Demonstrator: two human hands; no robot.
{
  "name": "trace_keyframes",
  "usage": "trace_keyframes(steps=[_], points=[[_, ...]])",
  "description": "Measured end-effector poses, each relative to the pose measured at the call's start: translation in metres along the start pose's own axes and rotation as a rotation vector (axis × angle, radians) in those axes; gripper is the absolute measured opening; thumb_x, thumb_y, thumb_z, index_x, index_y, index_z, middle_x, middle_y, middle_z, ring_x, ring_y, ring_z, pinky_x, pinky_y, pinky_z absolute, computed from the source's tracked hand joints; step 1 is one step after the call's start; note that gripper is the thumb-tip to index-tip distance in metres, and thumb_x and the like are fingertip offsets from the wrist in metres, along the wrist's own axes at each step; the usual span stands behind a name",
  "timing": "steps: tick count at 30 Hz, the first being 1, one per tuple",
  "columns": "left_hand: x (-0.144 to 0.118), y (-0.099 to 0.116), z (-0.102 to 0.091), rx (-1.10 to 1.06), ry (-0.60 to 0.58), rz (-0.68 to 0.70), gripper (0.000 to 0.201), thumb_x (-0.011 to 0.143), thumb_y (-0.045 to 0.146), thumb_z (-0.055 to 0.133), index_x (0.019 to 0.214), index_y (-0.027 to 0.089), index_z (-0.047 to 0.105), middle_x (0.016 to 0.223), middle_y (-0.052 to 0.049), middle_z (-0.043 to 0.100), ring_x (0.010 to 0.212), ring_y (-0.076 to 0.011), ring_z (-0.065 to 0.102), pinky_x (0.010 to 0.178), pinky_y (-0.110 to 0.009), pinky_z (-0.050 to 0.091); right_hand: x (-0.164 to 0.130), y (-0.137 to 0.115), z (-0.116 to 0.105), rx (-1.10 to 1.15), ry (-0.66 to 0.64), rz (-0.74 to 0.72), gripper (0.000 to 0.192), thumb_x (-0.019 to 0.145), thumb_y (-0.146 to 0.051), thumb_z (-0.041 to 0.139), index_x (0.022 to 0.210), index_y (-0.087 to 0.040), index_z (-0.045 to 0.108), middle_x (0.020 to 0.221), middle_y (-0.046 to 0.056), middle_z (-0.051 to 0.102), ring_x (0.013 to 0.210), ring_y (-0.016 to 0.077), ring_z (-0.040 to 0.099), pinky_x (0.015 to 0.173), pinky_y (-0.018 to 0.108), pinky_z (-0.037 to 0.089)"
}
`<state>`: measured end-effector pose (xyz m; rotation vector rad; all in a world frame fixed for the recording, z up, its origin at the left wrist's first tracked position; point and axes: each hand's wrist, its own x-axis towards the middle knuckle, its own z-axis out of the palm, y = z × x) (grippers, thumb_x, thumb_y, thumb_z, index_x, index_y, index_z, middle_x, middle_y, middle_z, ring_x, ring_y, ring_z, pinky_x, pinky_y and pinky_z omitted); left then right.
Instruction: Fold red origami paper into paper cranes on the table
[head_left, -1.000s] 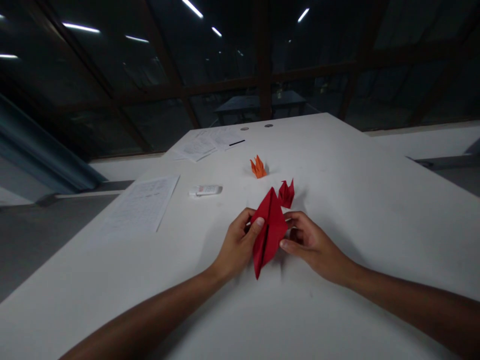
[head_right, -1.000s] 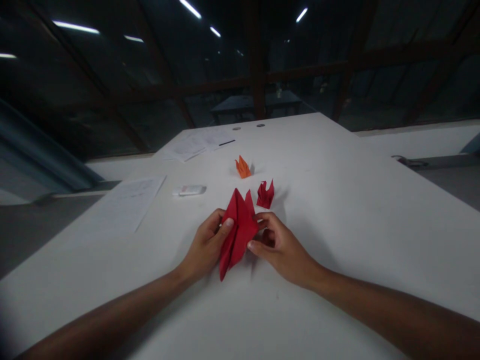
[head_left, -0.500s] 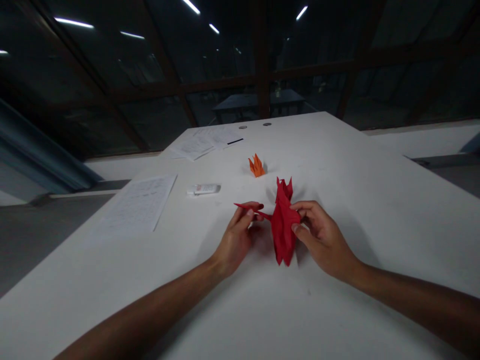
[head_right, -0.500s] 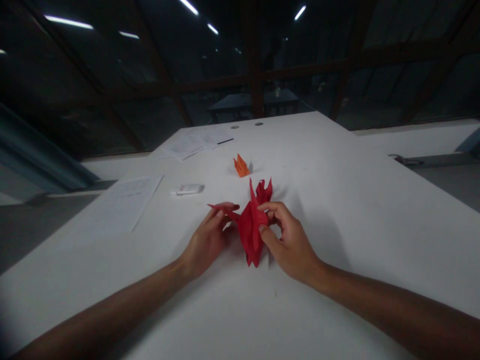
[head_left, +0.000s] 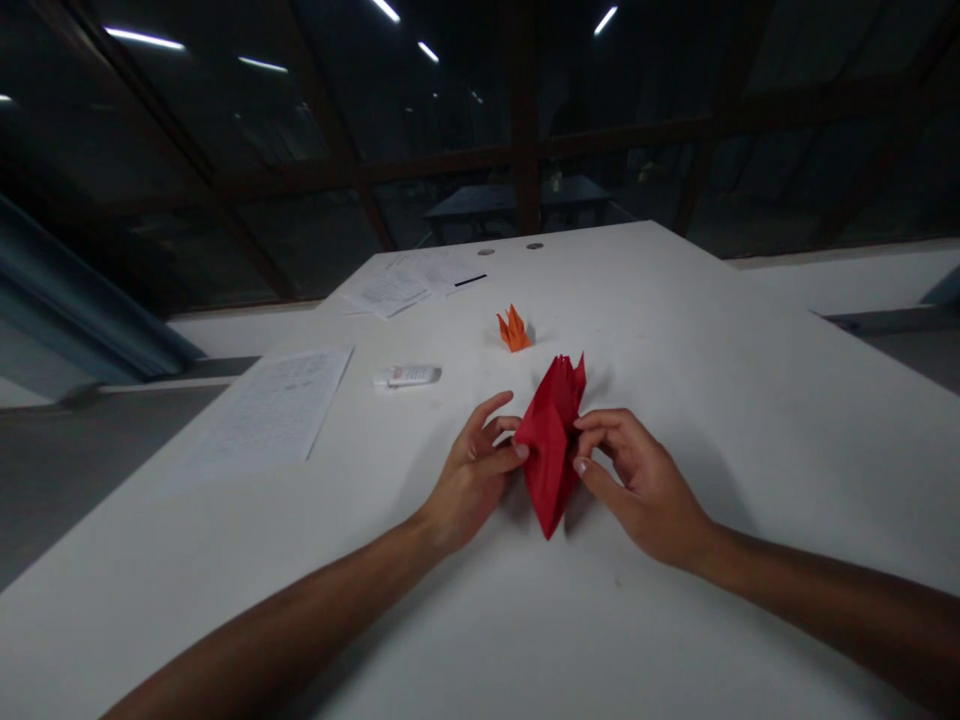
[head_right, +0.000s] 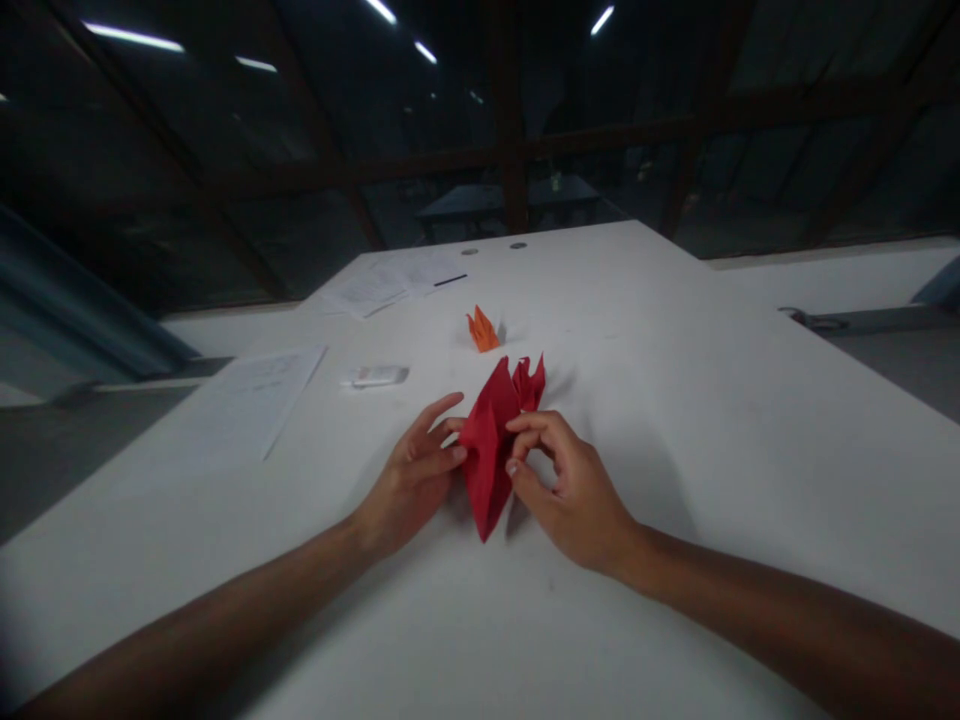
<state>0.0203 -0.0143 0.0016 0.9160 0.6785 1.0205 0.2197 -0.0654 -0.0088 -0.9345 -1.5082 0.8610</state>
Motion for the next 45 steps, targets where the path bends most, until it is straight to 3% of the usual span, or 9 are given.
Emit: trace_keyframes(steps=[5,8,14,19,24,26,31,38,45], points=[[-0.003,0.003,0.002,-0.078,-0.11,-0.12,0.062,0.075,0.011,0.078,0.131,0.03,0.059,0.122,-0.005,0.062,0.105,-0.0221,0.063,0.085,-0.036,0.055,0.002,-0.002,-0.002,0.166,-0.024,0.008,0.028,0.096,-0.017,0.06,0.121,-0.027,0.052,0.089,-0.001,0.058,0.088,0.0181,0.059,0.086,0.035,0.046],[-0.005,0.003,0.003,-0.055,-0.166,-0.187,0.06,0.078,0.012,0.079,0.132,0.029,0.059,0.126,-0.007,0.063,0.101,-0.021,0.065,0.083,-0.034,0.056,0.001,-0.002,-0.003,0.222,-0.065,0.009,0.029,0.096,-0.017,0.061,0.121,-0.027,0.052,0.088,-0.001,0.057,0.086,0.0184,0.057,0.083,0.034,0.045],[-0.005,0.004,0.0,-0.066,-0.14,-0.203,0.064,0.069,0.004,0.081,0.127,0.024,0.063,0.114,-0.006,0.07,0.093,-0.0182,0.067,0.083,-0.03,0.055,-0.001,0.001,-0.006,0.178,-0.07,0.009,0.029,0.096,-0.016,0.06,0.122,-0.027,0.053,0.087,-0.001,0.056,0.081,0.0173,0.053,0.077,0.033,0.042],[-0.002,0.006,-0.002,-0.062,-0.116,-0.169,0.054,0.067,0.005,0.081,0.117,0.021,0.067,0.109,-0.004,0.07,0.093,-0.0186,0.067,0.082,-0.029,0.054,0.001,0.003,-0.006,0.143,-0.022,-0.004,0.026,0.095,-0.015,0.059,0.118,-0.027,0.053,0.086,-0.002,0.056,0.08,0.017,0.054,0.077,0.033,0.043],[0.003,0.003,-0.008,-0.048,-0.041,-0.112,0.018,0.08,0.014,0.076,0.093,0.019,0.065,0.088,0.0,0.066,0.075,-0.0121,0.062,0.07,-0.024,0.049,0.004,0.004,-0.005,0.136,0.019,-0.015,0.027,0.093,-0.013,0.06,0.116,-0.026,0.053,0.087,-0.001,0.056,0.083,0.0175,0.054,0.08,0.034,0.044],[0.005,0.001,-0.01,-0.038,-0.036,-0.064,0.014,0.083,0.014,0.074,0.085,0.018,0.061,0.079,0.002,0.061,0.069,-0.0103,0.058,0.067,-0.023,0.047,0.005,0.005,-0.005,0.133,0.055,0.018,0.027,0.092,-0.013,0.061,0.114,-0.026,0.054,0.09,-0.001,0.054,0.085,0.0169,0.054,0.08,0.033,0.045],[0.003,-0.003,-0.008,0.012,-0.101,-0.081,0.016,0.087,0.02,0.075,0.095,0.019,0.061,0.086,0.001,0.061,0.078,-0.012,0.059,0.075,-0.026,0.048,0.007,0.012,-0.003,0.152,0.077,0.122,0.032,0.086,-0.013,0.066,0.111,-0.027,0.052,0.096,-0.001,0.054,0.09,0.0166,0.057,0.083,0.033,0.047],[0.0,-0.006,0.0,0.045,-0.061,-0.071,0.037,0.082,0.023,0.082,0.112,0.024,0.061,0.117,-0.002,0.062,0.101,-0.0152,0.062,0.089,-0.03,0.051,0.0,0.01,0.003,-0.069,-0.006,0.006,0.055,0.075,-0.007,0.073,0.12,-0.03,0.052,0.106,0.002,0.051,0.097,0.0199,0.054,0.091,0.037,0.049],[0.001,-0.007,-0.002,0.046,-0.054,-0.027,0.061,0.072,0.015,0.088,0.123,0.029,0.057,0.101,0.002,0.066,0.086,-0.0133,0.065,0.078,-0.026,0.053,0.0,0.005,0.003,-0.411,-0.029,-0.105,0.061,0.072,0.0,0.063,0.125,-0.028,0.052,0.123,0.009,0.048,0.109,0.0252,0.054,0.097,0.045,0.049]])
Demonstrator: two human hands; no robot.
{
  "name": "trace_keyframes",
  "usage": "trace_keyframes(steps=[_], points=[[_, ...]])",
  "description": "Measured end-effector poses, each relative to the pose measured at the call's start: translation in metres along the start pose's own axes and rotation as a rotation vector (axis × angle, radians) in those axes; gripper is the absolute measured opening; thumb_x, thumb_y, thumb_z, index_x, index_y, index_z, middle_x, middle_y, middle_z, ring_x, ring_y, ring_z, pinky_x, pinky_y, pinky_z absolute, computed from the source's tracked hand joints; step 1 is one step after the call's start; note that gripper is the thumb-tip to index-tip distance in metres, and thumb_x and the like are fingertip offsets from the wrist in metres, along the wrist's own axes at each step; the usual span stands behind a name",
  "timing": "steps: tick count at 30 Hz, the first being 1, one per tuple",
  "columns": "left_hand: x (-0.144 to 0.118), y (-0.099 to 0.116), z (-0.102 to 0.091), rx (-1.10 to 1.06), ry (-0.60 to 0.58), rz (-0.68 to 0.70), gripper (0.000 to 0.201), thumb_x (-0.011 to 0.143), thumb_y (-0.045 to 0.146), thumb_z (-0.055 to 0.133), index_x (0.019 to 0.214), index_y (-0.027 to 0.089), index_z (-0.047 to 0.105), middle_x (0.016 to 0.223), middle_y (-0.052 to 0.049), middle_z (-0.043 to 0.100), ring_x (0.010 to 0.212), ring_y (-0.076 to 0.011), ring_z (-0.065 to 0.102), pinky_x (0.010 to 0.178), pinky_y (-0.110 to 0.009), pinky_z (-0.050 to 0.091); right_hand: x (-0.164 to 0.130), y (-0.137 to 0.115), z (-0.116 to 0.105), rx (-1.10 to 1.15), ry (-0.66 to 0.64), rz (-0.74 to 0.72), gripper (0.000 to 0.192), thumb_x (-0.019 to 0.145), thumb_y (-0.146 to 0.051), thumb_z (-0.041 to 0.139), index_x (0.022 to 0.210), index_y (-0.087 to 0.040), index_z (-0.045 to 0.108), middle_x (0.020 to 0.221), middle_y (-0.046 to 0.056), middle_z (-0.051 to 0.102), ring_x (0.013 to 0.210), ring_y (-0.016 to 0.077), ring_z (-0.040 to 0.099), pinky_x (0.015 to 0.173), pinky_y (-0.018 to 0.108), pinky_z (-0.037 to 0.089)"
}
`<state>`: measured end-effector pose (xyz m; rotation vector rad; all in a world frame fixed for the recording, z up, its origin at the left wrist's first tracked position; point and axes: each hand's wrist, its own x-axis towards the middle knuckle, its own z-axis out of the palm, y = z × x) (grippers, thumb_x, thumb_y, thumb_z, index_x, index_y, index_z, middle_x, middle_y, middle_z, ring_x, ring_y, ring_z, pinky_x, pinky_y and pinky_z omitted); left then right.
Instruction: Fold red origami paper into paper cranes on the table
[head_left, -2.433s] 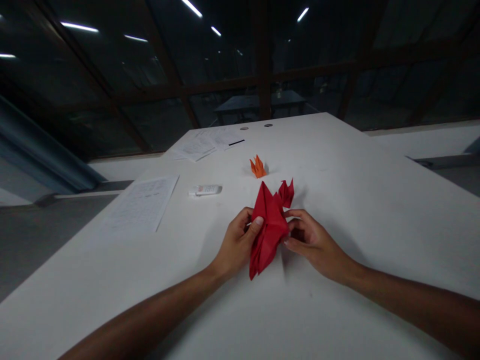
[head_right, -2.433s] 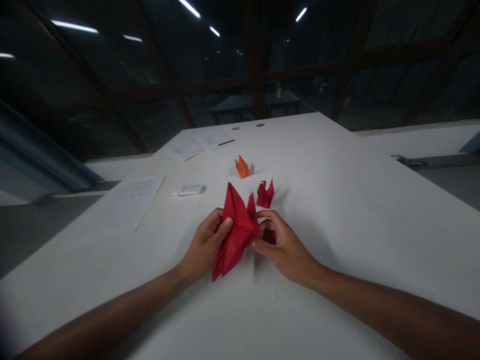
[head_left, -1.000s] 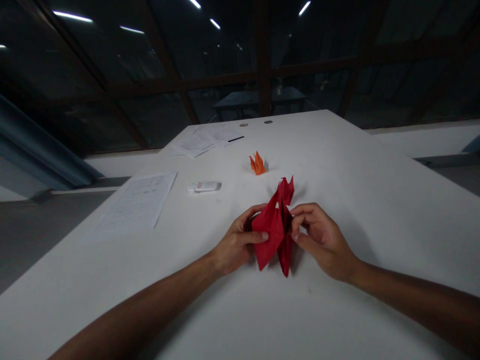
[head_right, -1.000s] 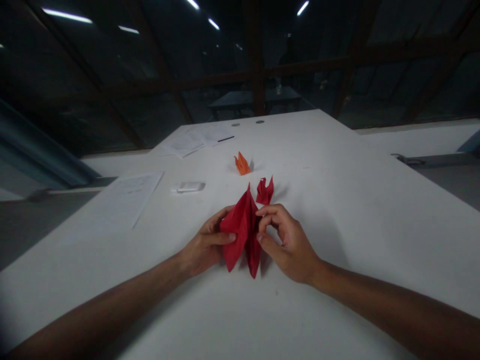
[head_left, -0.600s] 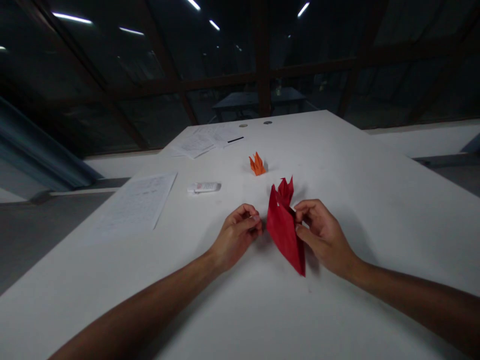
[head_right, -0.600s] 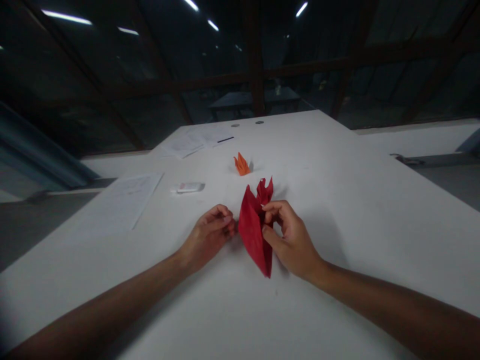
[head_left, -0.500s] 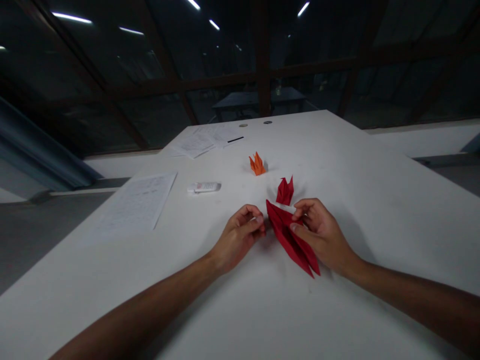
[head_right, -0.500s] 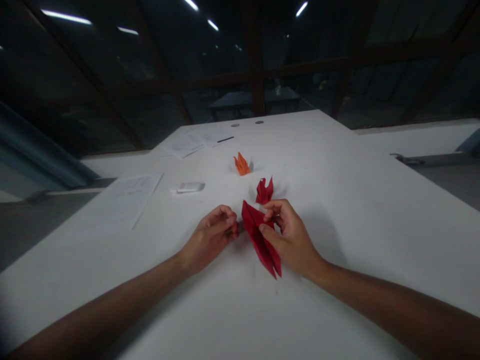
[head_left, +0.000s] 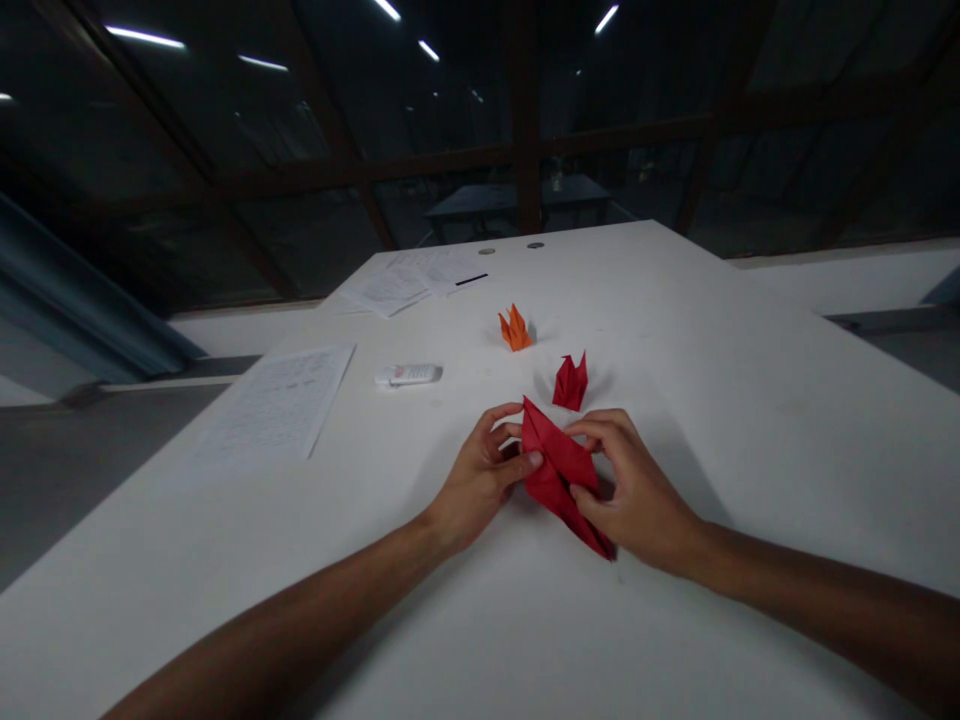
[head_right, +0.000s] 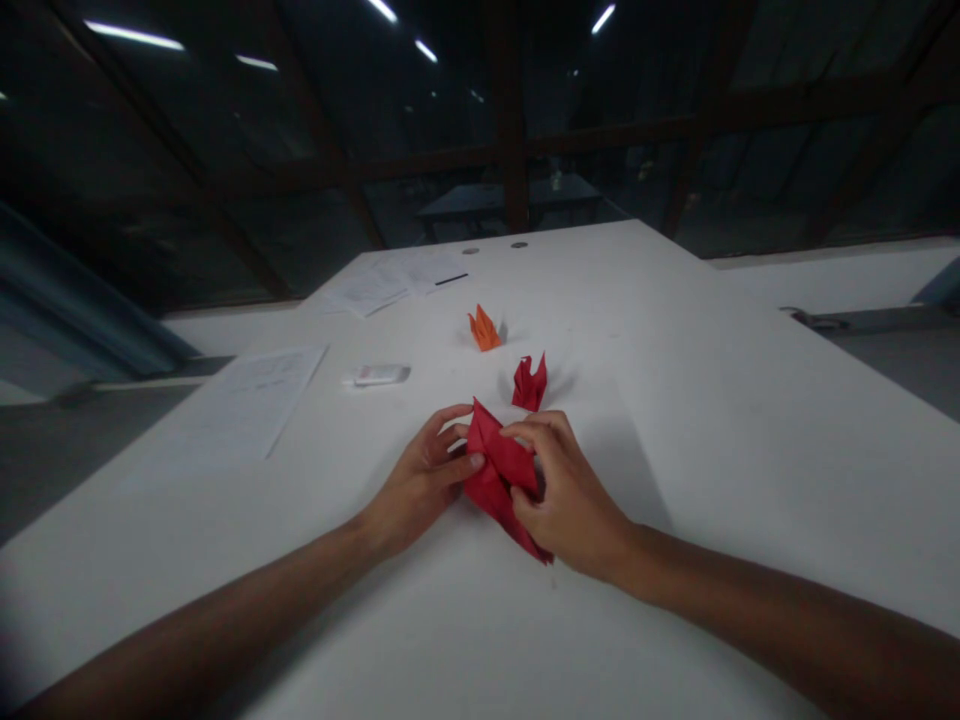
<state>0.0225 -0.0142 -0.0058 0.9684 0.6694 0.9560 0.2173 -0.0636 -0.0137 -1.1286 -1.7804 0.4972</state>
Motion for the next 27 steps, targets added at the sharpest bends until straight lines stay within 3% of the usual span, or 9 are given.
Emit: trace_keyframes(steps=[6,12,17,20,23,27], points=[[0.0,-0.001,-0.002,0.084,-0.041,0.066,0.058,0.079,0.018,0.084,0.128,0.027,0.054,0.1,0.0,0.069,0.085,-0.0133,0.065,0.078,-0.026,0.053,0.002,0.001,0.001,-0.122,-0.077,0.011,0.053,0.075,-0.014,0.072,0.124,-0.026,0.053,0.122,0.009,0.059,0.116,0.0301,0.056,0.101,0.05,0.049],[0.0,-0.002,-0.001,0.157,-0.006,0.153,0.053,0.081,0.02,0.083,0.125,0.025,0.053,0.096,0.0,0.069,0.086,-0.0145,0.064,0.082,-0.029,0.052,-0.004,0.006,0.001,-0.112,-0.045,0.077,0.054,0.086,-0.019,0.066,0.135,-0.028,0.043,0.122,0.01,0.066,0.101,0.0261,0.068,0.09,0.046,0.056],[-0.004,0.002,0.004,0.248,0.009,0.174,0.055,0.081,0.023,0.082,0.127,0.026,0.051,0.097,-0.001,0.068,0.088,-0.0161,0.064,0.079,-0.028,0.051,-0.003,0.003,-0.002,-0.118,-0.097,0.047,0.051,0.09,-0.019,0.061,0.137,-0.028,0.042,0.123,0.01,0.069,0.104,0.0273,0.07,0.092,0.047,0.055],[-0.004,0.004,0.007,0.287,0.031,0.203,0.051,0.083,0.025,0.08,0.126,0.026,0.052,0.095,-0.001,0.068,0.086,-0.0162,0.064,0.074,-0.026,0.05,-0.001,-0.002,-0.004,0.013,-0.094,0.105,0.037,0.096,-0.023,0.057,0.131,-0.029,0.048,0.122,0.008,0.07,0.107,0.0256,0.069,0.092,0.044,0.053],[-0.003,0.004,0.006,0.29,0.06,0.217,0.048,0.084,0.025,0.079,0.125,0.026,0.053,0.094,-0.001,0.069,0.085,-0.0164,0.065,0.073,-0.026,0.05,0.003,-0.005,-0.006,0.23,-0.086,0.221,0.024,0.1,-0.029,0.054,0.124,-0.028,0.053,0.103,0.004,0.072,0.093,0.0223,0.07,0.078,0.036,0.053],[0.0,0.005,0.002,0.229,0.019,0.234,0.048,0.084,0.025,0.08,0.125,0.026,0.054,0.092,0.0,0.07,0.082,-0.0152,0.066,0.078,-0.027,0.052,0.008,-0.004,-0.008,0.473,-0.09,0.349,0.025,0.097,-0.03,0.06,0.12,-0.024,0.055,0.089,0.001,0.069,0.082,0.019,0.065,0.075,0.033,0.048]])
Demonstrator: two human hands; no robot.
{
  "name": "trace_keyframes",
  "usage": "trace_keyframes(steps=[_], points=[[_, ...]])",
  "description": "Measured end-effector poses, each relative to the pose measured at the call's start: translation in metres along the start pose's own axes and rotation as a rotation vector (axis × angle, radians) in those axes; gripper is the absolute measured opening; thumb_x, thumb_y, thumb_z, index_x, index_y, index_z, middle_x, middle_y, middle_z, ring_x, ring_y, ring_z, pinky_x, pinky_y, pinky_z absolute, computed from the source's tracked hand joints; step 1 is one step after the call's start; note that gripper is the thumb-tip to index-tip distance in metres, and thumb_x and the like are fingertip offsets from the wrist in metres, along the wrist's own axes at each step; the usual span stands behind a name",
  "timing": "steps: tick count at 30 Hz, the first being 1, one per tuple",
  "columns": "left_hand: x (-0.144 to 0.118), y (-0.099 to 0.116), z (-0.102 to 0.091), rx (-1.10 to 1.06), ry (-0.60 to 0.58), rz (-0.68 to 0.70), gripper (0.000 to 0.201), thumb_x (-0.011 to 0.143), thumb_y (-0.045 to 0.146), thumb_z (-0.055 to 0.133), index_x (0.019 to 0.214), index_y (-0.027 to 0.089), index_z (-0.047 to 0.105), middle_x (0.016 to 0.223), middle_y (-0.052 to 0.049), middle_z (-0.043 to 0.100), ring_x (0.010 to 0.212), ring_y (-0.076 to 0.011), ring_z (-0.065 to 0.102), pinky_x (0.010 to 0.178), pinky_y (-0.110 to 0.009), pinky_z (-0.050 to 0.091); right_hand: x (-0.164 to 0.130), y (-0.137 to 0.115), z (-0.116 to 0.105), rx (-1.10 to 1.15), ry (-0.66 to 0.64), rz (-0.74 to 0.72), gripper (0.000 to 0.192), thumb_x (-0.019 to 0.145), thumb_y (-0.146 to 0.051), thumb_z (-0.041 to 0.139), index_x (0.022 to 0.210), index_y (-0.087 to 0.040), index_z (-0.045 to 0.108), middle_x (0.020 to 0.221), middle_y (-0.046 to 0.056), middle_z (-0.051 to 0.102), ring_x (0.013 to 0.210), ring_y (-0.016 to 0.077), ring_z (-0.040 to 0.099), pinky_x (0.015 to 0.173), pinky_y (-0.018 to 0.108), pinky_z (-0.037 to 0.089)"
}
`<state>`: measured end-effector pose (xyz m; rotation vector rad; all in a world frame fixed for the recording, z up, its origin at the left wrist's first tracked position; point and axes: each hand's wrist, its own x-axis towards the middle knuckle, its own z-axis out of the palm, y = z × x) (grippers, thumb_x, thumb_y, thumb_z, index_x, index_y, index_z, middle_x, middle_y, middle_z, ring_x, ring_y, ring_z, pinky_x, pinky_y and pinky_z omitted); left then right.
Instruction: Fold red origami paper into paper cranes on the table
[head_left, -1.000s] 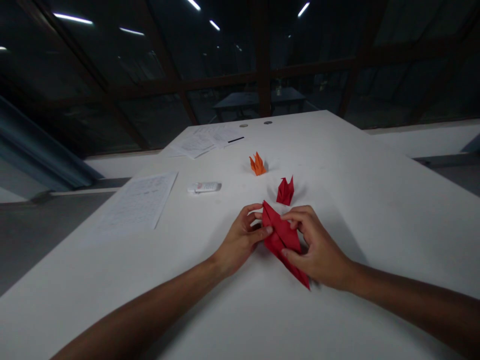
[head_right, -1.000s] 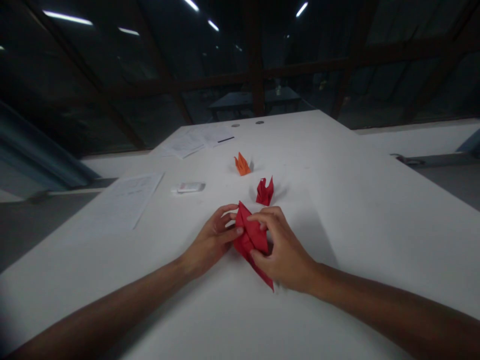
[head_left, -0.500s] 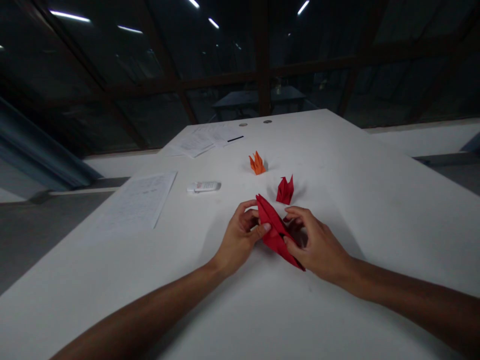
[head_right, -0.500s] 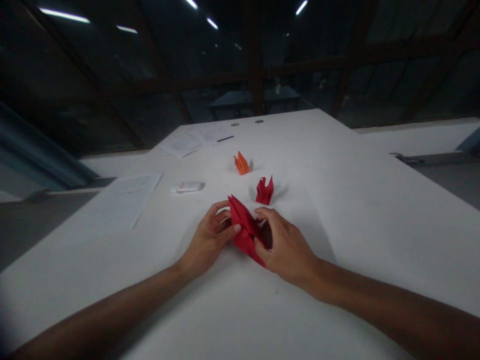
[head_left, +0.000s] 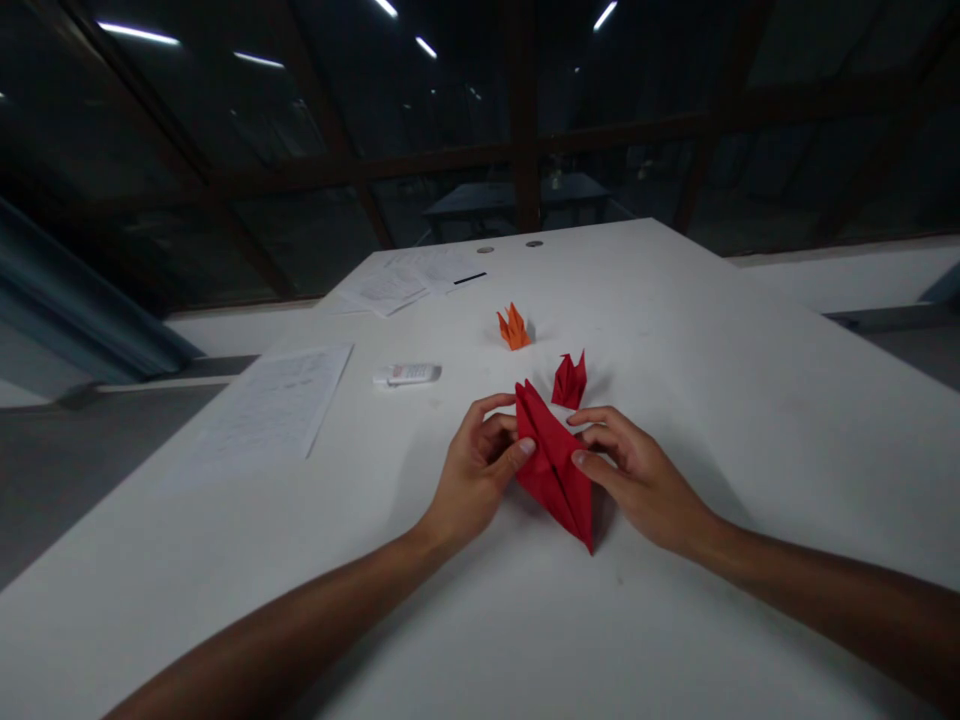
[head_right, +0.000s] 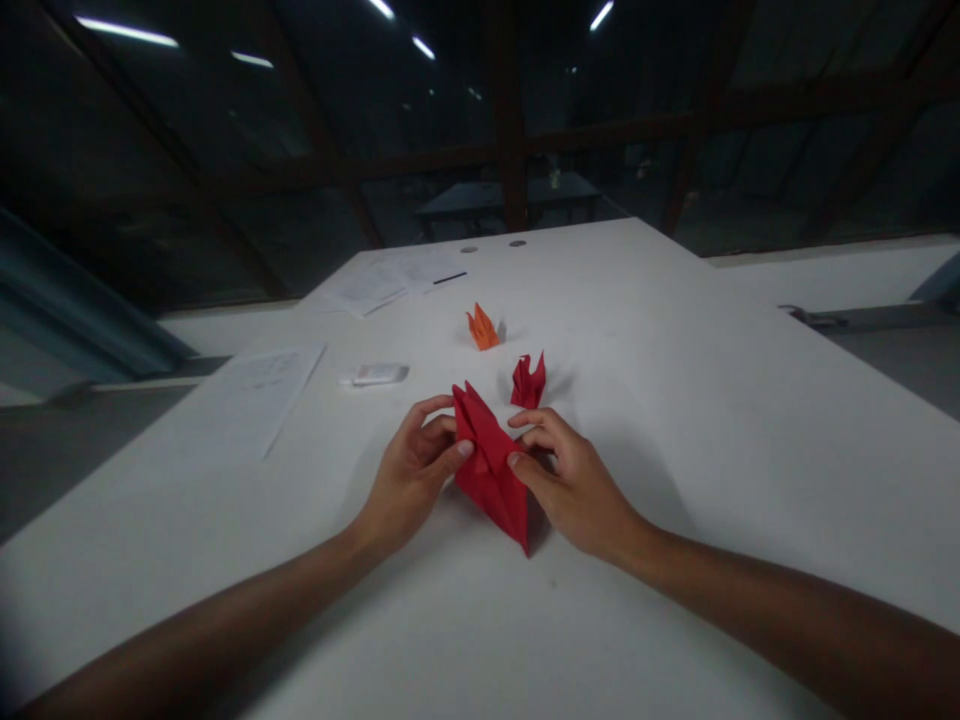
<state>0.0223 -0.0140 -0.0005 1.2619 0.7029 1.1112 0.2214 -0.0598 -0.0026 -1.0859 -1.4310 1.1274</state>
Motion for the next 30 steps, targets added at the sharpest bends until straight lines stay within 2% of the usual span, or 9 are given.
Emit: trace_keyframes(steps=[5,8,12,16,18,21,24,27,30], points=[[0.0,0.002,-0.005,-0.098,-0.051,-0.005,0.049,0.083,0.022,0.081,0.124,0.027,0.056,0.083,0.004,0.068,0.073,-0.012,0.065,0.072,-0.025,0.053,0.001,-0.002,-0.002,0.185,-0.087,0.023,0.027,0.092,-0.027,0.068,0.117,-0.025,0.057,0.079,-0.003,0.064,0.072,0.0154,0.06,0.068,0.029,0.045],[-0.001,0.003,-0.006,-0.113,-0.048,-0.017,0.046,0.082,0.018,0.082,0.12,0.026,0.057,0.085,0.004,0.069,0.072,-0.0111,0.065,0.071,-0.024,0.053,0.001,-0.002,-0.001,0.194,-0.09,-0.021,0.021,0.09,-0.024,0.07,0.108,-0.024,0.062,0.089,0.0,0.066,0.082,0.0163,0.062,0.075,0.03,0.047],[0.0,0.002,-0.006,-0.119,-0.031,-0.011,0.045,0.079,0.018,0.083,0.116,0.025,0.059,0.092,0.0,0.071,0.086,-0.015,0.066,0.077,-0.026,0.054,0.001,-0.001,0.0,0.145,-0.039,-0.063,0.019,0.087,-0.022,0.072,0.104,-0.024,0.064,0.095,0.001,0.066,0.089,0.0167,0.062,0.082,0.031,0.049],[0.001,0.005,-0.003,-0.121,-0.016,-0.014,0.045,0.074,0.016,0.086,0.111,0.024,0.062,0.105,-0.003,0.069,0.1,-0.0182,0.064,0.085,-0.028,0.053,0.002,0.002,0.0,0.156,-0.058,-0.089,0.022,0.086,-0.02,0.073,0.104,-0.024,0.062,0.098,0.002,0.064,0.092,0.0181,0.062,0.086,0.034,0.051],[0.0,0.007,-0.001,-0.148,-0.014,-0.068,0.051,0.072,0.013,0.087,0.114,0.025,0.061,0.117,-0.004,0.066,0.104,-0.0196,0.063,0.086,-0.029,0.053,0.002,0.004,0.001,0.201,-0.063,-0.079,0.028,0.083,-0.017,0.074,0.106,-0.026,0.061,0.102,0.002,0.063,0.096,0.0185,0.061,0.087,0.035,0.052],[-0.003,0.01,0.001,-0.185,-0.041,-0.167,0.061,0.071,0.011,0.086,0.122,0.029,0.059,0.138,-0.005,0.056,0.104,-0.0205,0.063,0.084,-0.032,0.055,0.002,0.006,0.001,0.297,-0.051,-0.023,0.048,0.077,-0.014,0.077,0.118,-0.03,0.056,0.114,0.002,0.059,0.099,0.018,0.061,0.084,0.034,0.054],[-0.005,0.01,0.0,-0.192,-0.089,-0.198,0.066,0.073,0.011,0.084,0.128,0.034,0.056,0.148,-0.004,0.047,0.104,-0.0204,0.064,0.086,-0.035,0.056,0.003,0.005,0.002,0.333,-0.051,0.027,0.061,0.074,-0.013,0.079,0.126,-0.03,0.052,0.118,0.004,0.061,0.105,0.0193,0.062,0.088,0.035,0.053],[-0.005,0.007,-0.002,-0.202,-0.129,-0.219,0.071,0.075,0.011,0.084,0.134,0.035,0.052,0.146,-0.005,0.049,0.109,-0.0226,0.064,0.091,-0.038,0.055,0.004,0.004,0.001,0.385,-0.081,0.095,0.062,0.075,-0.014,0.079,0.129,-0.029,0.052,0.108,0.002,0.067,0.1,0.0199,0.065,0.088,0.036,0.052],[-0.006,0.002,-0.006,-0.172,-0.15,-0.22,0.071,0.077,0.013,0.084,0.136,0.033,0.049,0.126,-0.006,0.062,0.107,-0.0218,0.064,0.092,-0.037,0.053,0.005,0.004,-0.001,0.468,-0.09,0.16,0.062,0.075,-0.014,0.079,0.129,-0.029,0.054,0.1,0.0,0.07,0.089,0.0175,0.067,0.08,0.033,0.053]])
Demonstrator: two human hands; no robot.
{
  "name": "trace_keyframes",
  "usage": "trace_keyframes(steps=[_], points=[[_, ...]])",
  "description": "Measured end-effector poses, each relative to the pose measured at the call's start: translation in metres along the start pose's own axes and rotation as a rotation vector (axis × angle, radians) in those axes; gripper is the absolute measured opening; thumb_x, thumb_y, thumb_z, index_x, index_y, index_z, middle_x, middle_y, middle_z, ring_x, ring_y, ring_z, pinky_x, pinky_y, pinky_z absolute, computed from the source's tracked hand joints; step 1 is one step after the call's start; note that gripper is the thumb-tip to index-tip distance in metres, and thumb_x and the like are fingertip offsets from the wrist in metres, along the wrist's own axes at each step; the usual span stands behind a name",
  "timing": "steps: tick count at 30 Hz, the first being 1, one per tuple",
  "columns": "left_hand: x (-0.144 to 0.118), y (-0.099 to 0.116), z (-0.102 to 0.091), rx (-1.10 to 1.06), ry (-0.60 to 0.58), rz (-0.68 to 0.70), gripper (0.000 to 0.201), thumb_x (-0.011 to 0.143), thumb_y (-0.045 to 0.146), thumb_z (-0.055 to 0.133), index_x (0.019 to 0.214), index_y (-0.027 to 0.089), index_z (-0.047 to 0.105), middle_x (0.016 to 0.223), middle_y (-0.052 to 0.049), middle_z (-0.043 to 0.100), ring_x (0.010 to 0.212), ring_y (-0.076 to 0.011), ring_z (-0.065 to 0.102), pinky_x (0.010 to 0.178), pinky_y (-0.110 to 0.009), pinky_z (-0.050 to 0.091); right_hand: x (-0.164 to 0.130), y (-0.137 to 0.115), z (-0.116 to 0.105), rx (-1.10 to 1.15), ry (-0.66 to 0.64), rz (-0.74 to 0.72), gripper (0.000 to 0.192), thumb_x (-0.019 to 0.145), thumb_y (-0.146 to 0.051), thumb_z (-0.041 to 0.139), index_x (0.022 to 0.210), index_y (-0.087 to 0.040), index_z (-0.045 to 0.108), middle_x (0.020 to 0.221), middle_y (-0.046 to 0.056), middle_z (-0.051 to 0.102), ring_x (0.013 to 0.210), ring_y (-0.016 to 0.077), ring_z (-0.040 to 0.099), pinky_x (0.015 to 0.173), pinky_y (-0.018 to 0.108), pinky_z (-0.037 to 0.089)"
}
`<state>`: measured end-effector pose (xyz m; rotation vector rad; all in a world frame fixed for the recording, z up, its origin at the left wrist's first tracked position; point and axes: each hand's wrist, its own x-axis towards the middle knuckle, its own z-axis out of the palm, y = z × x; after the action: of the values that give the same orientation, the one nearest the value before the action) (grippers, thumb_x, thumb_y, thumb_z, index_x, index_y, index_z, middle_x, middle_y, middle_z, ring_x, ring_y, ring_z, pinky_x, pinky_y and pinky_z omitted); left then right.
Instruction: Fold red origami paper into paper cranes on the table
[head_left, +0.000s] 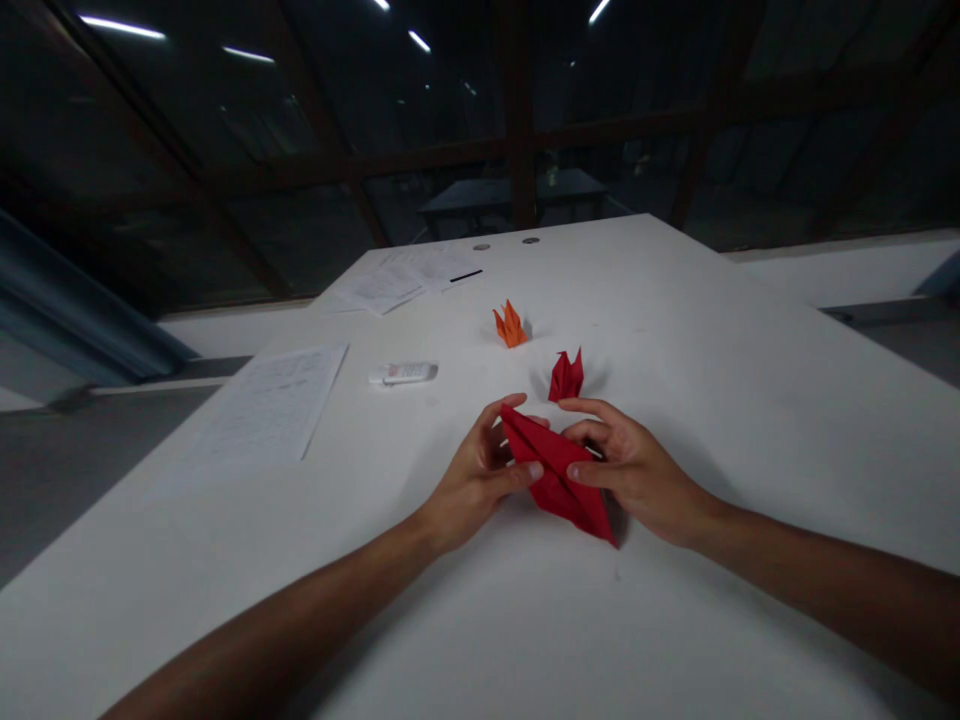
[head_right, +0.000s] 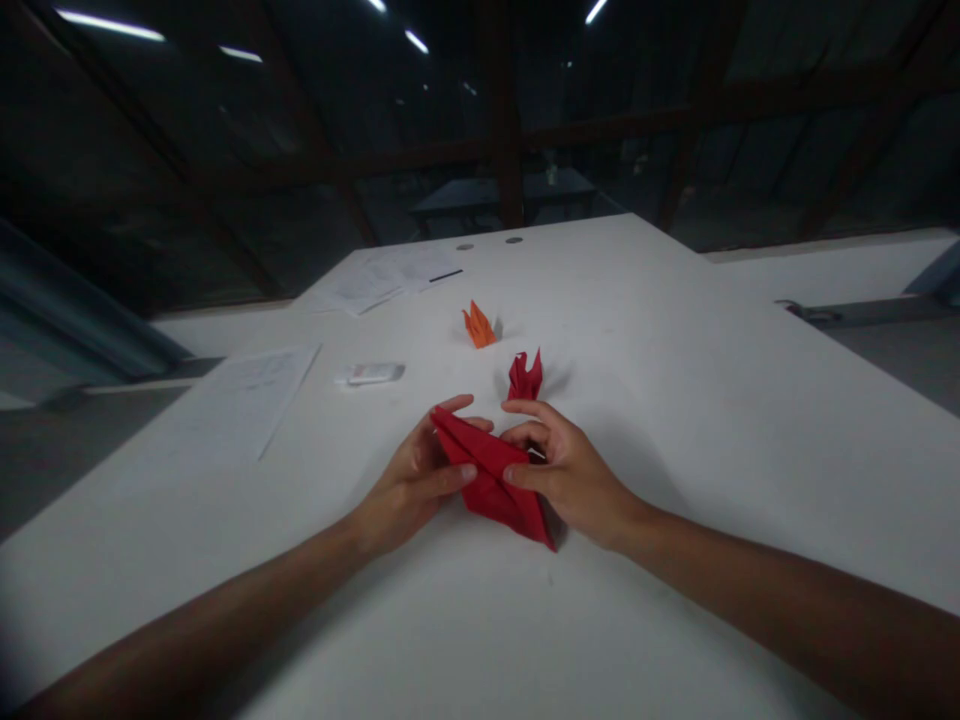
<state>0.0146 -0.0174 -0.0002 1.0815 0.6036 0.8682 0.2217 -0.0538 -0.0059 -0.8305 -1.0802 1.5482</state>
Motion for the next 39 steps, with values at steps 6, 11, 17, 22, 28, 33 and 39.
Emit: trace_keyframes(steps=[6,11,17,22,28,33,39], points=[[0.0016,-0.0032,-0.0007,0.081,-0.053,0.066,0.054,0.084,0.018,0.08,0.129,0.028,0.052,0.102,-0.003,0.068,0.09,-0.0167,0.066,0.083,-0.031,0.052,0.0023,-0.001,-0.0011,0.107,-0.044,0.094,0.047,0.072,-0.012,0.081,0.114,-0.025,0.066,0.089,-0.002,0.068,0.078,0.0136,0.064,0.073,0.027,0.05],[0.0037,-0.0011,0.0002,0.097,-0.065,0.104,0.048,0.087,0.019,0.076,0.128,0.026,0.052,0.103,-0.005,0.07,0.089,-0.0181,0.067,0.079,-0.031,0.053,0.0041,-0.0052,0.0012,0.142,-0.124,0.194,0.037,0.073,-0.013,0.079,0.109,-0.021,0.072,0.094,0.001,0.069,0.081,0.013,0.061,0.075,0.025,0.047],[0.0012,-0.0001,-0.0025,0.105,-0.098,0.118,0.056,0.082,0.011,0.075,0.13,0.027,0.053,0.123,-0.007,0.065,0.104,-0.0214,0.063,0.087,-0.032,0.05,0.0059,-0.0019,0.0032,0.093,-0.048,0.111,0.035,0.081,-0.018,0.076,0.115,-0.025,0.072,0.099,0.002,0.069,0.093,0.0184,0.063,0.088,0.033,0.047],[0.0013,-0.0006,0.0004,0.202,-0.057,0.115,0.059,0.078,0.009,0.076,0.129,0.028,0.053,0.132,-0.006,0.054,0.105,-0.0203,0.06,0.087,-0.032,0.05,0.0019,0.0012,0.0042,0.012,-0.055,0.045,0.026,0.089,-0.023,0.07,0.115,-0.026,0.072,0.104,0.003,0.069,0.096,0.0196,0.062,0.094,0.037,0.045],[0.0034,-0.0012,0.0002,0.167,0.017,0.141,0.052,0.081,0.011,0.077,0.124,0.027,0.053,0.115,-0.003,0.056,0.093,-0.0155,0.059,0.075,-0.026,0.05,0.0029,-0.0013,0.0031,0.15,-0.064,0.12,0.02,0.082,-0.015,0.074,0.102,-0.02,0.074,0.104,0.003,0.071,0.091,0.0177,0.064,0.091,0.035,0.046],[0.0024,-0.0009,0.0003,0.15,0.023,0.138,0.045,0.084,0.013,0.075,0.122,0.025,0.053,0.109,-0.002,0.058,0.09,-0.0142,0.058,0.074,-0.025,0.05,0.0049,-0.0039,0.0024,0.308,-0.088,0.203,0.031,0.076,-0.008,0.075,0.104,-0.02,0.071,0.105,0.004,0.072,0.092,0.0169,0.064,0.086,0.031,0.048],[0.0021,0.0004,0.0013,0.198,0.045,0.15,0.035,0.086,0.015,0.074,0.116,0.022,0.058,0.11,-0.004,0.06,0.092,-0.0151,0.06,0.075,-0.025,0.05,0.0068,-0.0017,0.0007,0.373,-0.105,0.239,0.025,0.075,-0.01,0.077,0.097,-0.019,0.071,0.094,0.002,0.069,0.086,0.0163,0.062,0.082,0.03,0.047]])
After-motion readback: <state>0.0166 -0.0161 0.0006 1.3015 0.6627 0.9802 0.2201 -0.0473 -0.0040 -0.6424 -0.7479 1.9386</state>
